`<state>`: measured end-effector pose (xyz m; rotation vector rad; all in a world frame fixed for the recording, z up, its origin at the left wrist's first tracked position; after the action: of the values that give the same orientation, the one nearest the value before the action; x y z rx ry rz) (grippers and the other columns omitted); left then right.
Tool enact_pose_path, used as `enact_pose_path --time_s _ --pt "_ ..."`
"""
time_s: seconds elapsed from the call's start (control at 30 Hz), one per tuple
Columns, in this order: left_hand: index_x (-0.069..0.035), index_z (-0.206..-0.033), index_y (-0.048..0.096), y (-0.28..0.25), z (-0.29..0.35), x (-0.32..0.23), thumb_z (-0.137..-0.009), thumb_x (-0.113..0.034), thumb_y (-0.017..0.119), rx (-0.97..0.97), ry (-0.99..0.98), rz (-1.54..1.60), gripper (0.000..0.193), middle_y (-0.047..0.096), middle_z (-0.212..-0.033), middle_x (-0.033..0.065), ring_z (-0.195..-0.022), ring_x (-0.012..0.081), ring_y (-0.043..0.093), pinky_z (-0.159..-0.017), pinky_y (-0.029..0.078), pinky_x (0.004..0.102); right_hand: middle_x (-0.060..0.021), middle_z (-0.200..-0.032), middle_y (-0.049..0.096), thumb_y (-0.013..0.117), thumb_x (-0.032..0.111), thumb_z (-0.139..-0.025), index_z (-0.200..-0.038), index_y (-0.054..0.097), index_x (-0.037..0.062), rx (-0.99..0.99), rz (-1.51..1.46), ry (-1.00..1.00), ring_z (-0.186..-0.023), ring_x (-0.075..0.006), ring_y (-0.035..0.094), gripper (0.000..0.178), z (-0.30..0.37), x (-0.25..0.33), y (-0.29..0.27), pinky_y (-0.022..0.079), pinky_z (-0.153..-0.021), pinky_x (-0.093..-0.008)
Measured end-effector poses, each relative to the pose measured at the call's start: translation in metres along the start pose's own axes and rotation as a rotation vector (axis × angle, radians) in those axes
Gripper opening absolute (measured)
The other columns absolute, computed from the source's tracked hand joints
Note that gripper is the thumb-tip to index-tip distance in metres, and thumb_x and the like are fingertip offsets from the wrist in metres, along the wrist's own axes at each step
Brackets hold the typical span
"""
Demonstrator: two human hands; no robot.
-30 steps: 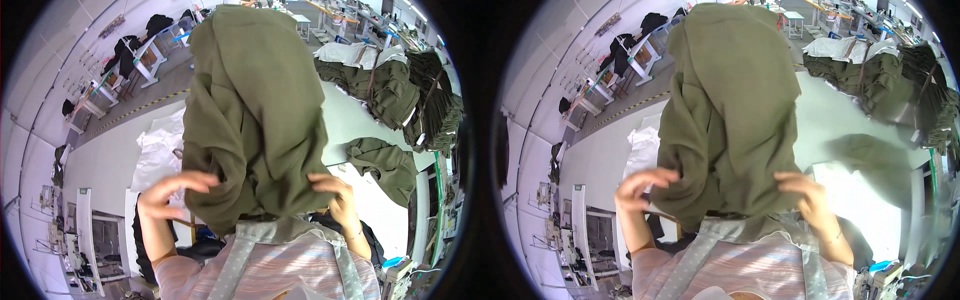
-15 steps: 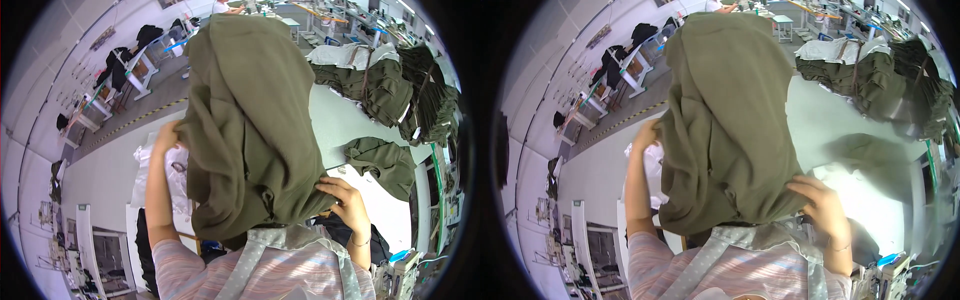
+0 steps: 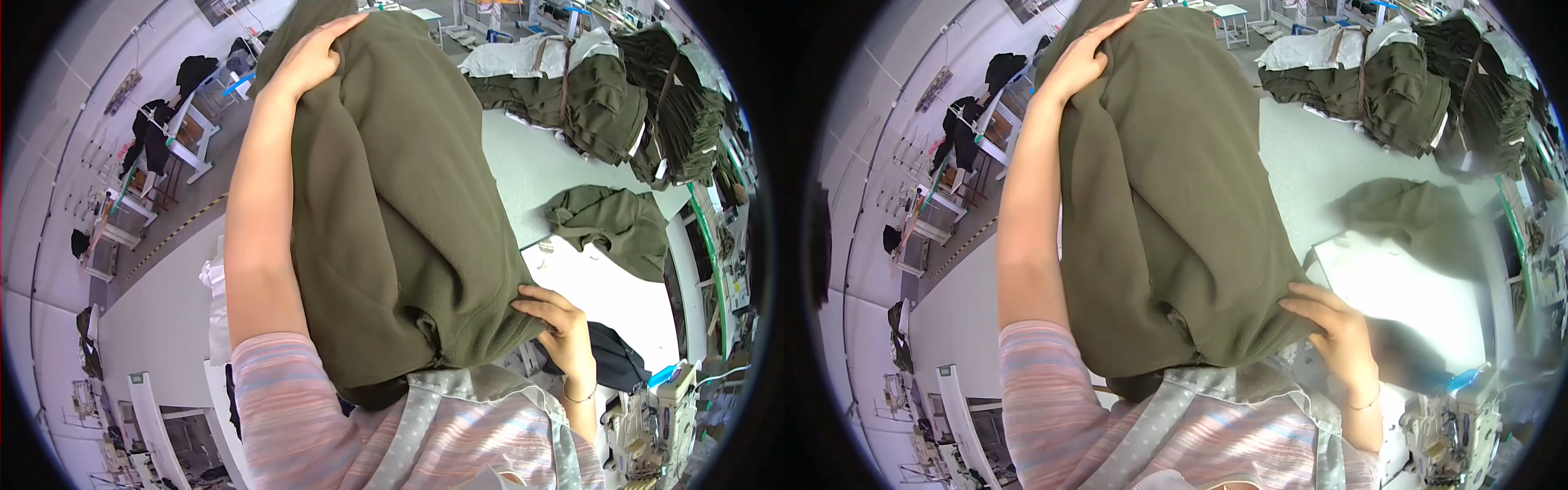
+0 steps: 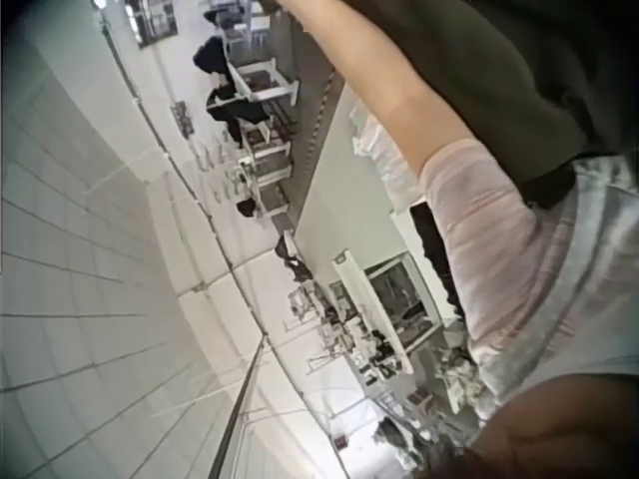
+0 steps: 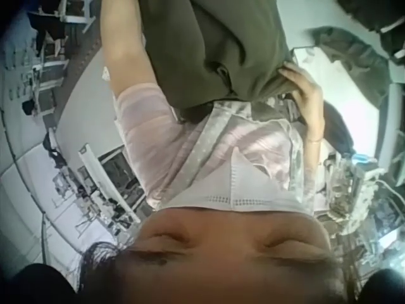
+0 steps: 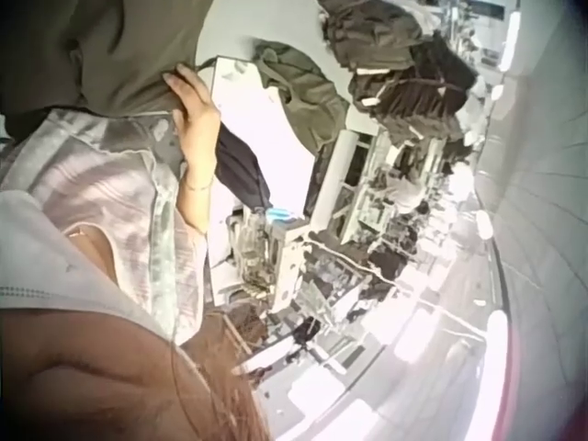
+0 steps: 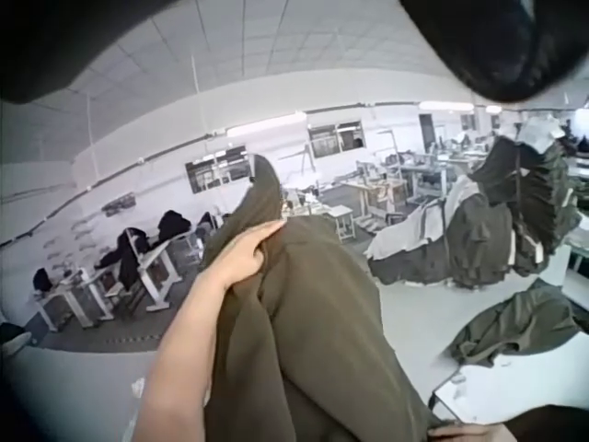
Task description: Inspecting, thread-clipping, and sorting green garments at a workstation in a garment factory.
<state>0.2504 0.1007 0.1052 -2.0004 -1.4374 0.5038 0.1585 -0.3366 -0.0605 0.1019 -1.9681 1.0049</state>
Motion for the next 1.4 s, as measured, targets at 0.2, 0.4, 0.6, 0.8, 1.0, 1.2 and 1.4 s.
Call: enact_pose_path --time_s 0.2,0.4,0.6,0.8,1.0,1.2,1.4 --pt "-0.007 -0.103 0.065 -0.038 0.056 -0.098 -0.075 0.002 0.051 0.090 -0.040 0.031 0.032 0.060 -0.115 0.0127 -0.112 0.0308 0.053 -0.096 0.041 0.0384 -0.0115 -0.111 0.064 0.069 -0.005 -0.066 -0.108 0.065 0.0045 0.012 0.117 -0.097 -0.091 -0.0246 0.066 0.043 -0.005 -0.001 -0.011 0.053 -0.076 -0.0292" --pt "-0.006 -0.072 0.056 -0.062 0.149 -0.289 -0.068 -0.013 0.061 0.518 0.073 0.229 0.009 0.056 -0.080 0.0043 -0.082 0.0210 0.054 -0.076 0.044 0.0350 -0.0091 -0.102 0.066 0.069 -0.001 -0.069 -0.107 0.062 0.0018 0.188 0.152 -0.003 -0.072 -0.0149 0.063 0.039 -0.001 0.024 -0.050 0.050 -0.061 -0.0258" --pt "-0.009 -0.079 0.060 -0.033 0.196 -0.315 -0.064 -0.012 0.070 0.508 -0.101 -0.180 0.019 0.058 -0.086 0.0034 -0.087 0.0223 0.056 -0.082 0.043 0.0367 -0.0036 -0.074 0.056 0.062 0.020 -0.087 -0.092 0.053 0.0004 0.758 -0.680 -0.222 -0.057 -0.0079 0.049 0.022 0.003 0.021 0.002 0.039 -0.052 -0.0229" --pt "-0.005 -0.086 0.062 -0.058 0.178 -0.314 -0.070 -0.009 0.067 0.505 -0.320 0.183 0.017 0.061 -0.093 0.0042 -0.089 0.0231 0.056 -0.085 0.039 0.0361 -0.0009 -0.066 0.045 0.042 0.030 -0.100 -0.099 0.048 0.0012 0.879 -0.981 -0.144 -0.056 -0.0105 0.040 0.030 0.012 0.033 0.061 0.038 -0.057 -0.0252" --pt "-0.002 -0.099 0.061 -0.071 0.169 -0.316 -0.074 -0.004 0.065 0.543 -0.462 0.375 0.025 0.063 -0.096 0.0088 -0.090 0.0259 0.056 -0.087 0.040 0.0373 -0.0015 -0.062 0.046 0.041 0.029 -0.100 -0.095 0.049 0.0008 0.697 -0.966 -0.027 -0.057 -0.0103 0.041 0.029 0.021 0.039 0.060 0.038 -0.056 -0.0273" --pt "-0.001 -0.107 0.059 -0.071 0.171 -0.317 -0.070 0.003 0.063 0.472 -0.375 0.443 0.037 0.062 -0.088 0.0112 -0.086 0.0287 0.057 -0.082 0.044 0.0375 -0.0006 -0.062 0.044 0.041 0.027 -0.100 -0.088 0.051 -0.0010 0.588 -0.790 0.030 -0.055 -0.0097 0.039 0.032 0.019 0.046 0.063 0.036 -0.053 -0.0256" --pt "-0.001 -0.108 0.059 -0.077 0.169 -0.318 -0.071 0.003 0.063 0.485 -0.383 0.405 0.037 0.062 -0.088 0.0113 -0.085 0.0285 0.059 -0.079 0.046 0.0362 -0.0033 -0.059 0.045 0.045 0.024 -0.099 -0.083 0.052 -0.0012 0.501 -0.701 0.016 -0.055 -0.0129 0.041 0.030 0.018 0.055 0.071 0.038 -0.054 -0.0300"
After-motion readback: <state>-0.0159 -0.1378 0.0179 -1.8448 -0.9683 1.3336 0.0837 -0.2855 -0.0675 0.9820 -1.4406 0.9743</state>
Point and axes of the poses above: each hand's wrist, its own z-axis away from the middle knuckle, its own y-axis out of the palm, x = y × z, the point moved 1 cm from there along -z, towards the middle knuckle
